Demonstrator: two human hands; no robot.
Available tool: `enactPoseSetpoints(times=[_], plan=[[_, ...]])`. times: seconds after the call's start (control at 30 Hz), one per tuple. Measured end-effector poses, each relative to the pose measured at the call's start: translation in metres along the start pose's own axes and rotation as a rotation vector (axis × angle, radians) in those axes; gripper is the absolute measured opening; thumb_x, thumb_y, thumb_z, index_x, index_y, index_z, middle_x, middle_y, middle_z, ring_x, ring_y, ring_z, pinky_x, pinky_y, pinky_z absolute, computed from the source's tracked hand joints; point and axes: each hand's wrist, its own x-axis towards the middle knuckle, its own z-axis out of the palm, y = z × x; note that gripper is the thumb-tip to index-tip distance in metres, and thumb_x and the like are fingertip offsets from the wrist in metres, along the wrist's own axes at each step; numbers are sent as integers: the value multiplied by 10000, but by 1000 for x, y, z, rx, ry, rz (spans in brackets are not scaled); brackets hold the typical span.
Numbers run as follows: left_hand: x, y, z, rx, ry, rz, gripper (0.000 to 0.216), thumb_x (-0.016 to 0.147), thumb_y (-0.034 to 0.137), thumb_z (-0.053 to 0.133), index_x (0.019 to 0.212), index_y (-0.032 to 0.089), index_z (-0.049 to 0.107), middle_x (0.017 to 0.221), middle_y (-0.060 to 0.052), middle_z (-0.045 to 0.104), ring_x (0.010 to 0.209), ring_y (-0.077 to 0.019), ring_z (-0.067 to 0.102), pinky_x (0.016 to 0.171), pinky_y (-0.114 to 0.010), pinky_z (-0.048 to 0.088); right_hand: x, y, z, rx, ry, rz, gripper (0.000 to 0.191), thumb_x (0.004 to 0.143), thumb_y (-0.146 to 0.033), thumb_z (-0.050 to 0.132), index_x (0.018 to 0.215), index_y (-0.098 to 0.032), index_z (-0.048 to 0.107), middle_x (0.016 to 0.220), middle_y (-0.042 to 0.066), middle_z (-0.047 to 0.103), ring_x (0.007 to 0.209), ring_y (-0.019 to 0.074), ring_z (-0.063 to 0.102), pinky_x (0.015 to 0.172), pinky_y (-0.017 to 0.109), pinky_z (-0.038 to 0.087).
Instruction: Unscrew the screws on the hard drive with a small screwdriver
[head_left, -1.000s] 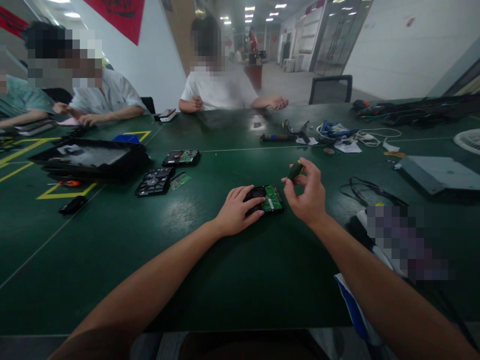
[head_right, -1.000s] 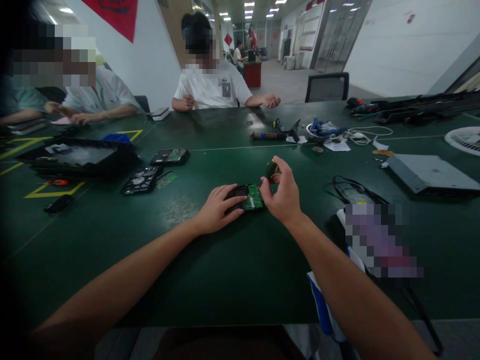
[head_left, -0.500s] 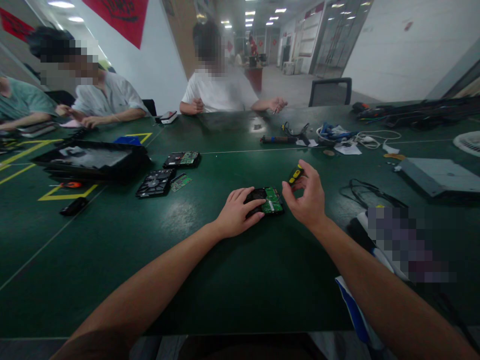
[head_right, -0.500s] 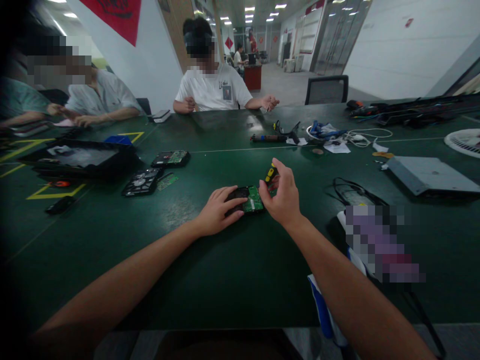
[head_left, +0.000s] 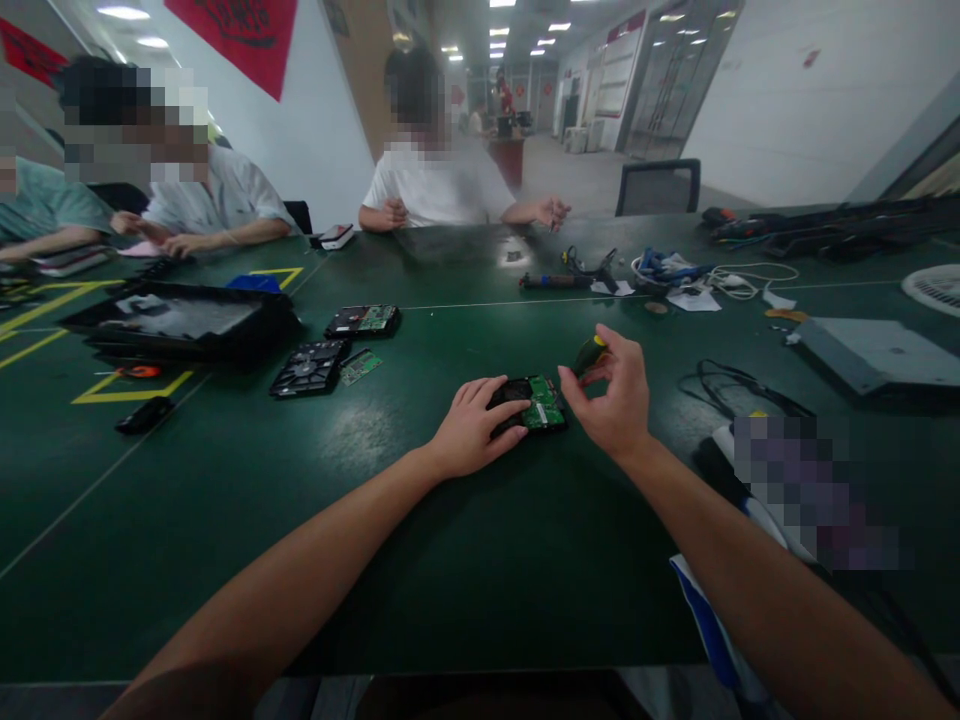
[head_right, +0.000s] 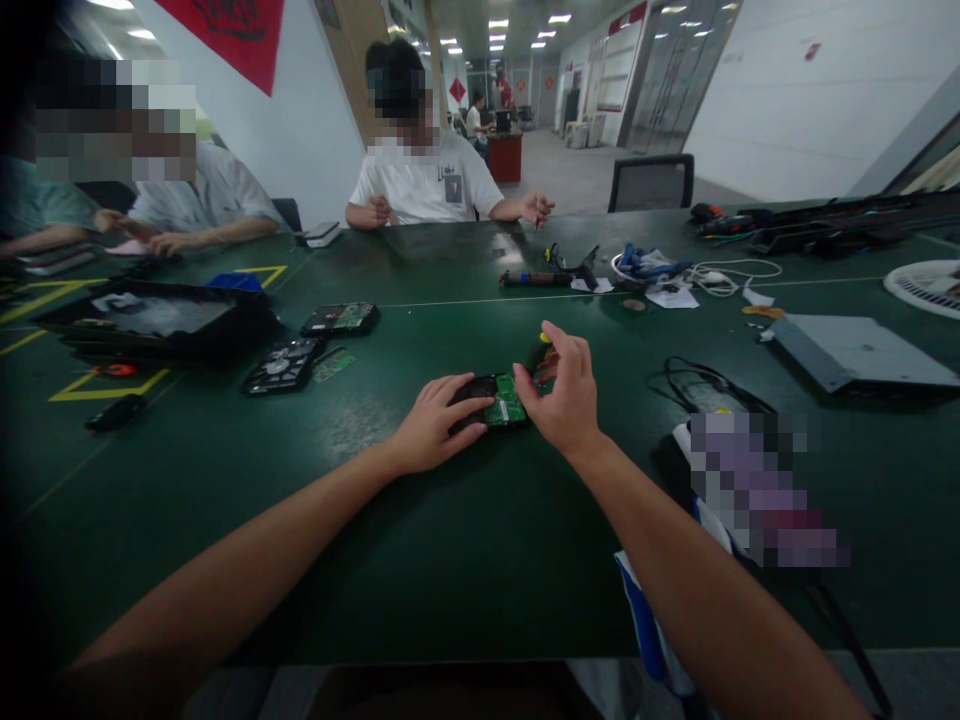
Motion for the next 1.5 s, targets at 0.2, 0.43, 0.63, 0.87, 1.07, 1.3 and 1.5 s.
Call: enactPoseSetpoints(times=[0.2, 0.43, 0.63, 0.87, 1.07, 1.3, 1.5], plan=[[0, 1, 0, 0, 1, -1, 440, 1037, 494, 605, 1439, 320, 648, 1621, -120, 419, 1465, -368, 410, 1188, -608, 370, -1, 2, 1, 7, 14, 10, 706, 909, -306, 726, 1527, -313, 386, 1309, 118, 548, 846, 206, 675, 673, 415, 681], [1, 1, -1, 0, -14, -11, 446, 1036, 493, 607, 1453, 335, 634, 1630, -104, 410, 1473, -367, 401, 1197, -607, 367, 7, 0, -13, -36, 153, -16, 719, 909, -338, 704, 1539, -327, 358, 1353, 144, 544, 1027, 300, 667, 714, 487, 672], [1, 3, -3, -1, -28, -18, 483, 1043, 509, 587, 1483, 309, 598, 1637, -115, 400, 1482, -372, 391, 1206, -608, 360, 16, 20, -22, -183, 109, 83, 346, 904, -261, 632, 1249, -240, 606, 1166, 115, 656, 1072, 314, 652, 937, 550, 575], [1, 2, -1, -8, -20, -47, 609, 1030, 543, 589, 1563, 266, 484, 1620, -133, 437, 1471, -364, 409, 1222, -595, 351, 7, 51, -11, -319, -316, 241, 62, 868, -209, 620, 927, -203, 640, 948, 110, 684, 905, 285, 655, 835, 459, 547], [1, 2, 1, -5, -17, -48, 600, 1029, 543, 583, 1545, 249, 503, 1613, -139, 446, 1470, -365, 412, 1225, -587, 347, -1, 54, -4, -359, -568, 288, 193, 935, -277, 643, 1095, -192, 712, 986, 93, 714, 887, 249, 673, 814, 401, 531], [2, 3, 0, 11, -36, -60, 596, 1032, 552, 571, 1543, 254, 505, 1622, -133, 440, 1475, -361, 407, 1230, -583, 346, -1, 56, 2, -437, -677, 210, 179, 1000, -278, 616, 1060, -198, 765, 1061, 90, 743, 973, 235, 683, 868, 356, 507], [2, 4, -2, 22, -40, -62, 584, 1038, 551, 561, 1539, 255, 509, 1619, -129, 440, 1476, -355, 404, 1227, -582, 351, 1, 57, 2, -429, -685, 223, 160, 1007, -266, 628, 1034, -209, 775, 1062, 77, 747, 970, 223, 679, 867, 347, 498]])
